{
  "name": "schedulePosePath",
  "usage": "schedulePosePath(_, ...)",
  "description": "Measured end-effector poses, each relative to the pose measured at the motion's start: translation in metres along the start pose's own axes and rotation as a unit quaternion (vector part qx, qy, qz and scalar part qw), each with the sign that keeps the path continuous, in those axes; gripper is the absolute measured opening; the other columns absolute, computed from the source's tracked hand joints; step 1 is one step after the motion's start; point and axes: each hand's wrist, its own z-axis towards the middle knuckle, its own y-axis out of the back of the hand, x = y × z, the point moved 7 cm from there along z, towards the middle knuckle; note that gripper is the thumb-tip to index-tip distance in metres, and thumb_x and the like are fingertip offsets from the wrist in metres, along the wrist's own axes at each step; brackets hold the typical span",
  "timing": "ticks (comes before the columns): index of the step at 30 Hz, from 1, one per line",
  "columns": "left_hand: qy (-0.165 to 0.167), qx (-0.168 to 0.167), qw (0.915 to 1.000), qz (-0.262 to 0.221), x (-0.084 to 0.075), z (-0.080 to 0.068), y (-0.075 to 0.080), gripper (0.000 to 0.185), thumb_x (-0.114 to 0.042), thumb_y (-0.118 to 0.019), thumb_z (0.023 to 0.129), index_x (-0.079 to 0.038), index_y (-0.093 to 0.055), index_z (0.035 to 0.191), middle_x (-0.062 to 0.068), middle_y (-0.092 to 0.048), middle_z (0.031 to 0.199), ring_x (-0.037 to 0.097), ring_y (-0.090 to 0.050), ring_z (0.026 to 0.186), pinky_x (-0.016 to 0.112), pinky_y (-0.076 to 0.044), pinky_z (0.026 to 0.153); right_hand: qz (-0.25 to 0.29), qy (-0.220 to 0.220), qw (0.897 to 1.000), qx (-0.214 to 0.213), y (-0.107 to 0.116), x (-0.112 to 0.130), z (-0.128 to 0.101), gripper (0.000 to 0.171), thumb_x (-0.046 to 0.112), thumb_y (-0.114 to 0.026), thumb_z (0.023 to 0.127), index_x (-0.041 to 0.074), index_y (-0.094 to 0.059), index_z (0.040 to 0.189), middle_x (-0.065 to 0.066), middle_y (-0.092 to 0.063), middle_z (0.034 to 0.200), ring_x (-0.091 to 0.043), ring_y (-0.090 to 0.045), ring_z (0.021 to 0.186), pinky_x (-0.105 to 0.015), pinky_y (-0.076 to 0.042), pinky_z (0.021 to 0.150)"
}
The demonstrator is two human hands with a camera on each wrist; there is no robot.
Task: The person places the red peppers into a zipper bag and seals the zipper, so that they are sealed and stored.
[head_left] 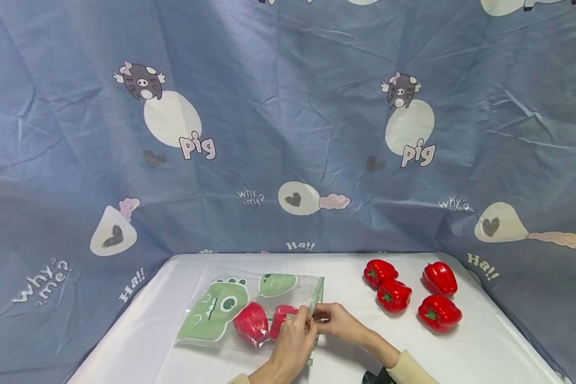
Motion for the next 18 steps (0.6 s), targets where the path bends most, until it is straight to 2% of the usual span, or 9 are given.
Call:
schedulePosePath(10,0.003,-0.003,1.0,0.002,0.0013,-0.0002,-0.0007,0.021,-0.002,-0.064,0.079,-0.014,-0.048,0.075,-0.012,-0.051,0.057,-0.005,-0.041,0.053,0.008,-0.03,0.044,0.001,0.021,1.0,0.001,0.0023,-0.0019,-0.0034,0.024,0.019,-0.07,0.087,0.01,-0.068,0.108,-0.006,-0.07,0.109,-0.009,-0.066,0.101,-0.021,-0.052,0.085)
schedulePosePath(18,0.003,-0.002,1.0,0.004,0.0013,0.0005,-0.001,0.02,-0.002,-0.063,0.079,-0.014,-0.048,0.075,-0.012,-0.051,0.057,-0.006,-0.04,0.052,0.007,-0.029,0.043,-0.007,0.022,1.0,0.0,0.0063,-0.0049,-0.0063,0.028,0.022,-0.069,0.087,0.011,-0.067,0.112,-0.005,-0.069,0.109,-0.01,-0.066,0.102,-0.022,-0.052,0.086)
